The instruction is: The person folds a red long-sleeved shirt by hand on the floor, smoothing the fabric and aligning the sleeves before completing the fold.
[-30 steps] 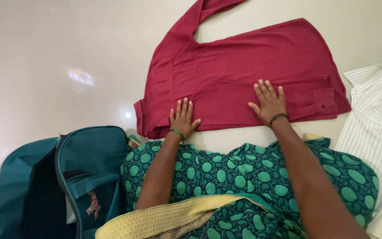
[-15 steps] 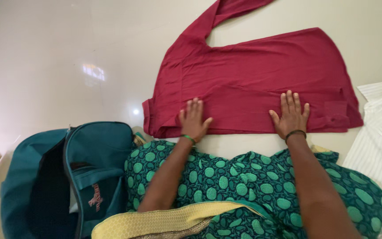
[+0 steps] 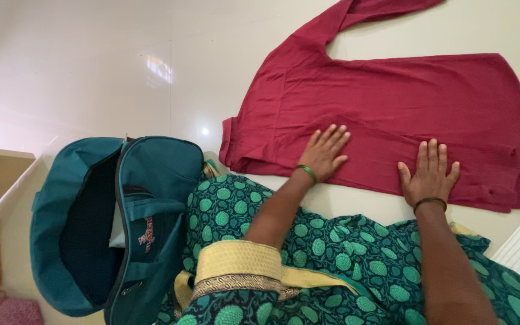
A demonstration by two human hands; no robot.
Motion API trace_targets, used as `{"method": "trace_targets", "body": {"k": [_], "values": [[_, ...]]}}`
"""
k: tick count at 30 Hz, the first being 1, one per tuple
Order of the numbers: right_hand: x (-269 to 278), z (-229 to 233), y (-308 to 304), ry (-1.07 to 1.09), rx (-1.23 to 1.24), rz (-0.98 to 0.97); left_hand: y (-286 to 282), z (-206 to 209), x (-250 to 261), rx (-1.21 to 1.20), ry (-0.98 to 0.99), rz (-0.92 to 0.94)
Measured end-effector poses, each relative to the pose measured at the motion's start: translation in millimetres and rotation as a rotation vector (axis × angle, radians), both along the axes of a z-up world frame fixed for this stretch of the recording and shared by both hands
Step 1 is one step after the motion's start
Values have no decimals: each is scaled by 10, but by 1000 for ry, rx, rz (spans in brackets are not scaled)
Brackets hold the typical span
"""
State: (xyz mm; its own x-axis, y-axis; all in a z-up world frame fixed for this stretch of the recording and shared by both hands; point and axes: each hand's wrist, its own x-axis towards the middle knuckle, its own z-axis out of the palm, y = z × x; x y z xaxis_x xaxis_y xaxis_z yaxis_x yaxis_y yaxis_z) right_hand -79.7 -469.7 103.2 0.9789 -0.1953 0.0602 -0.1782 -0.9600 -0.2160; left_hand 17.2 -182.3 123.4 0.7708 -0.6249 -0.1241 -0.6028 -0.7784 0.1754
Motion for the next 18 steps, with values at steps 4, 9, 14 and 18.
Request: {"method": "trace_targets", "body": {"k": [4, 9, 14, 18], "values": [[0, -1, 2, 1, 3, -2, 457, -41, -22, -40, -61, 46], [20, -54, -28, 19, -14, -11, 819, -40, -38, -28, -59, 41], [14, -103, -40, 44, -37, -16, 993, 0, -8, -15, -46, 42], [86, -142, -112, 62, -53, -19, 1099, 65, -28, 70, 48, 169]]}}
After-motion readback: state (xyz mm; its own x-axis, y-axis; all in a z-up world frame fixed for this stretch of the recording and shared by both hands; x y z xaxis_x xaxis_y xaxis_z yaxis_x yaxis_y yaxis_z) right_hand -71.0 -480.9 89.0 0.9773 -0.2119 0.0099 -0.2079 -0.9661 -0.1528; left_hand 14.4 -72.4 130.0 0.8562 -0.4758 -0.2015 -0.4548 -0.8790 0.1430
